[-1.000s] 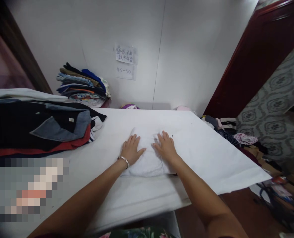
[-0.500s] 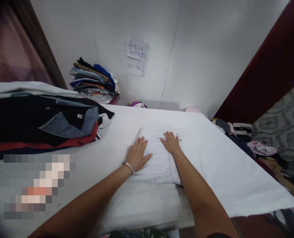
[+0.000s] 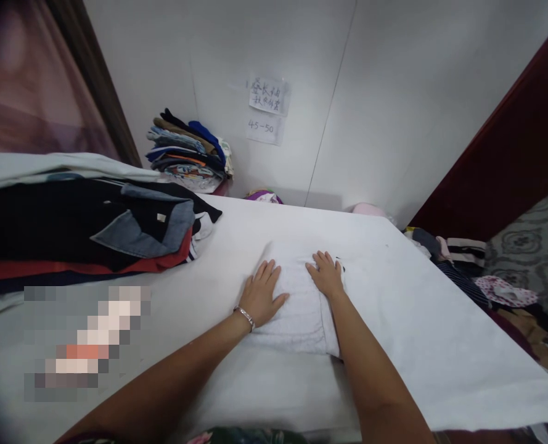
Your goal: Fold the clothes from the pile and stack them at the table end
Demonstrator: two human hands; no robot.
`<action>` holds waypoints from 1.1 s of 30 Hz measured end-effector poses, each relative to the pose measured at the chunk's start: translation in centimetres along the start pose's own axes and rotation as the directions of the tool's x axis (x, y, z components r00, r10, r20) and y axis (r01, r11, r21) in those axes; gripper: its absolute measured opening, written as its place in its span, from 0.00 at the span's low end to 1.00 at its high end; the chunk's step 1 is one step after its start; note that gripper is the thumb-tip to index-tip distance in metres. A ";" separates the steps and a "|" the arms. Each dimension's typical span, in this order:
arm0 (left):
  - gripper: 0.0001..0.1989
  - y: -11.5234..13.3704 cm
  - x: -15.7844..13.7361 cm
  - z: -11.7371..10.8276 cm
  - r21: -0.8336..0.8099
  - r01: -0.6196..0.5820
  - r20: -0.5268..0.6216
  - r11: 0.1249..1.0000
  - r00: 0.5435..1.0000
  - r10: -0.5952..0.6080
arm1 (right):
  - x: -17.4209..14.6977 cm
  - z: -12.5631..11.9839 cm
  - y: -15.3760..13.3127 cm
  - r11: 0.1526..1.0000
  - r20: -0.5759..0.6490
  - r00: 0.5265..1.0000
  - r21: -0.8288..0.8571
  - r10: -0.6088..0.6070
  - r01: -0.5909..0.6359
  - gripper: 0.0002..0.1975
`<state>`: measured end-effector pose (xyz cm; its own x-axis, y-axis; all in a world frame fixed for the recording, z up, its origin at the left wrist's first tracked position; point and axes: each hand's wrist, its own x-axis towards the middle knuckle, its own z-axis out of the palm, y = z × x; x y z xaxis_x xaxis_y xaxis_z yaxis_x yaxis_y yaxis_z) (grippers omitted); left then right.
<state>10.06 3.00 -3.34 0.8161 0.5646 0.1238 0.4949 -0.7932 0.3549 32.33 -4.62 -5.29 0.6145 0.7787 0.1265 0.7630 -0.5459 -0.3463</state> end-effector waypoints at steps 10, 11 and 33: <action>0.36 0.2 0.0 -0.4 -0.029 0.022 0.034 0.999 0.999 -0.021 | 0.4 -1.6 -1.3 0.996 0.129 0.992 -0.087 0.012 0.000 0.26; 0.36 0.2 0.0 -0.4 -0.030 0.022 0.030 0.999 0.999 -0.021 | 0.6 -2.1 -2.0 0.996 0.142 0.990 -0.093 0.010 0.003 0.27; 0.37 0.3 0.5 -0.9 -0.119 0.030 0.062 0.992 0.998 -0.022 | 2.3 2.3 -9.3 0.884 0.185 0.945 0.438 -0.268 0.165 0.29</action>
<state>10.35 3.29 -2.31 0.8217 0.5670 0.0585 0.4797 -0.7433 0.4662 26.15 2.96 -3.95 0.3394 0.9398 0.0402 0.6879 -0.2189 -0.6920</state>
